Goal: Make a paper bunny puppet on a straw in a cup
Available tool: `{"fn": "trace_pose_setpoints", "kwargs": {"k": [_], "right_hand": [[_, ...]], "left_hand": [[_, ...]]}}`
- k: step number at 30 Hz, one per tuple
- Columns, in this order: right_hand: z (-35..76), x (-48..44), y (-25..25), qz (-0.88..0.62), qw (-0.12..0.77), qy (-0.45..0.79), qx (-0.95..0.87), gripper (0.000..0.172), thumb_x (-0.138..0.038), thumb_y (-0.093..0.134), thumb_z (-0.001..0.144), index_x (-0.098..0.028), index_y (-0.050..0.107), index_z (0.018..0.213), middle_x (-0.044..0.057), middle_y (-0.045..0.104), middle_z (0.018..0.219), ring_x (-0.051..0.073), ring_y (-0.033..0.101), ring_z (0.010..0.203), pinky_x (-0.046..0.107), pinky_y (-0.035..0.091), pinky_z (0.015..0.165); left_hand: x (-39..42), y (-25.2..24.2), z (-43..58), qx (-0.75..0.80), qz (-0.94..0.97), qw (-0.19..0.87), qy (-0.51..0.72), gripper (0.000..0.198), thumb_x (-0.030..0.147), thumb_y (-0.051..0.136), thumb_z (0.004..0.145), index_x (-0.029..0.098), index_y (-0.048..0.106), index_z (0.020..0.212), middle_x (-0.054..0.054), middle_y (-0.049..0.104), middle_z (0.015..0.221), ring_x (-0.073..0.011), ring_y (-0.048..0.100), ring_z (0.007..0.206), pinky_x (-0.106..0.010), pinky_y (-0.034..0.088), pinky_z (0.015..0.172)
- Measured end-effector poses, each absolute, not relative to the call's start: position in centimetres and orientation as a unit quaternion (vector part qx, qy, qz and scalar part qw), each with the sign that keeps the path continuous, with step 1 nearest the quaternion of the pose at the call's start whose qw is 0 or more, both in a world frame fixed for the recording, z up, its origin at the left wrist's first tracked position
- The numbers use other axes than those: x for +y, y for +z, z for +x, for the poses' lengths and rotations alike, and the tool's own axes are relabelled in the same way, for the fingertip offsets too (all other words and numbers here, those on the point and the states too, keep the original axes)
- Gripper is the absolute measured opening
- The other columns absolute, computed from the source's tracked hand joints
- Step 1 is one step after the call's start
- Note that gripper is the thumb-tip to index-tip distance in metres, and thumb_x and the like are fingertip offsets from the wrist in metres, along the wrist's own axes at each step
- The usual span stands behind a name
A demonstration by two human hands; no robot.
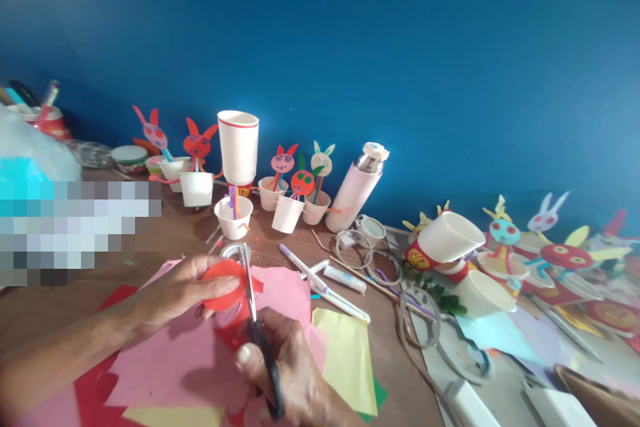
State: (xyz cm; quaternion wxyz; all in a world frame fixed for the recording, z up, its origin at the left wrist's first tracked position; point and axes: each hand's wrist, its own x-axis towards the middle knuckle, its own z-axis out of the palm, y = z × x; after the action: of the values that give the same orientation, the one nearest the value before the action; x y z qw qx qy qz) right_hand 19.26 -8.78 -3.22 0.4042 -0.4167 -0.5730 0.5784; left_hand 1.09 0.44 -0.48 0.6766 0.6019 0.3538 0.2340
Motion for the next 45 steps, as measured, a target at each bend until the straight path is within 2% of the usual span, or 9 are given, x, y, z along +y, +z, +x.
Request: {"fn": "trace_pose_setpoints", "kwargs": {"k": [4, 9, 13, 19, 24, 30, 38, 45], "right_hand": [[19.24, -8.99, -2.44, -0.413, 0.385, 0.585, -0.582, 0.052, -0.064, 0.052, 0.079, -0.013, 0.051, 0.082, -0.002, 0.042, 0.062, 0.009, 0.038, 0.051, 0.020, 0.029, 0.045], [19.45, -9.15, -2.73, -0.407, 0.388, 0.590, -0.580, 0.048, -0.061, 0.052, 0.082, -0.013, 0.052, 0.086, -0.001, 0.043, 0.065, 0.010, 0.038, 0.055, 0.021, 0.027, 0.048], [19.53, -9.16, -3.29, -0.390, 0.408, 0.584, -0.583, 0.043, -0.057, 0.051, 0.085, -0.014, 0.054, 0.086, 0.001, 0.047, 0.070, 0.011, 0.041, 0.059, 0.022, 0.030, 0.051], [19.24, -9.19, -3.06, -0.381, 0.422, 0.600, -0.563, 0.048, -0.060, 0.054, 0.081, -0.013, 0.055, 0.089, 0.000, 0.045, 0.067, 0.009, 0.038, 0.055, 0.020, 0.029, 0.048], [19.16, -9.23, -3.11, -0.383, 0.420, 0.598, -0.564, 0.047, -0.059, 0.054, 0.081, -0.013, 0.057, 0.089, -0.001, 0.043, 0.066, 0.008, 0.036, 0.053, 0.020, 0.027, 0.046], [19.13, -9.18, -2.96, -0.392, 0.420, 0.602, -0.555, 0.051, -0.061, 0.056, 0.078, -0.012, 0.056, 0.088, -0.001, 0.043, 0.064, 0.009, 0.036, 0.054, 0.021, 0.027, 0.047], [19.17, -9.06, -3.18, -0.398, 0.420, 0.596, -0.557, 0.051, -0.063, 0.057, 0.077, -0.012, 0.057, 0.085, -0.002, 0.043, 0.063, 0.008, 0.034, 0.053, 0.020, 0.025, 0.046], [19.10, -8.99, -2.45, -0.389, 0.412, 0.597, -0.569, 0.049, -0.059, 0.058, 0.078, -0.012, 0.058, 0.089, 0.000, 0.044, 0.070, 0.010, 0.037, 0.060, 0.022, 0.028, 0.052]], "left_hand": [[0.27, -0.25, 1.11, 0.345, 0.618, 0.667, 0.231, 0.029, 0.039, 0.059, 0.079, 0.014, 0.060, 0.064, 0.003, 0.052, 0.048, -0.0080, 0.042, 0.043, -0.020, 0.031, 0.042], [0.21, -0.03, 1.27, 0.329, 0.607, 0.689, 0.220, 0.026, 0.037, 0.057, 0.081, 0.013, 0.063, 0.075, 0.005, 0.050, 0.049, -0.0083, 0.042, 0.043, -0.020, 0.033, 0.042], [0.12, -0.02, 1.35, 0.318, 0.604, 0.697, 0.222, 0.030, 0.038, 0.058, 0.080, 0.016, 0.053, 0.060, 0.004, 0.051, 0.049, -0.0081, 0.043, 0.044, -0.020, 0.034, 0.042], [0.11, -0.37, 1.38, 0.318, 0.594, 0.702, 0.229, 0.030, 0.042, 0.061, 0.077, 0.015, 0.054, 0.066, 0.003, 0.052, 0.049, -0.0082, 0.043, 0.043, -0.020, 0.033, 0.041], [0.20, -0.41, 1.36, 0.312, 0.597, 0.702, 0.230, 0.033, 0.042, 0.061, 0.077, 0.017, 0.050, 0.058, 0.003, 0.051, 0.048, -0.0083, 0.043, 0.042, -0.020, 0.033, 0.040], [0.24, -0.57, 1.15, 0.304, 0.602, 0.705, 0.218, 0.029, 0.040, 0.058, 0.080, 0.013, 0.060, 0.072, 0.002, 0.054, 0.049, -0.0075, 0.042, 0.041, -0.019, 0.032, 0.040], [0.34, -0.51, 1.12, 0.304, 0.601, 0.707, 0.215, 0.029, 0.039, 0.059, 0.080, 0.012, 0.063, 0.072, 0.002, 0.055, 0.049, -0.0078, 0.043, 0.041, -0.019, 0.031, 0.041], [0.33, -0.55, 1.28, 0.306, 0.588, 0.715, 0.224, 0.033, 0.041, 0.062, 0.076, 0.009, 0.068, 0.083, 0.004, 0.050, 0.045, -0.0066, 0.039, 0.038, -0.019, 0.027, 0.038]]}}
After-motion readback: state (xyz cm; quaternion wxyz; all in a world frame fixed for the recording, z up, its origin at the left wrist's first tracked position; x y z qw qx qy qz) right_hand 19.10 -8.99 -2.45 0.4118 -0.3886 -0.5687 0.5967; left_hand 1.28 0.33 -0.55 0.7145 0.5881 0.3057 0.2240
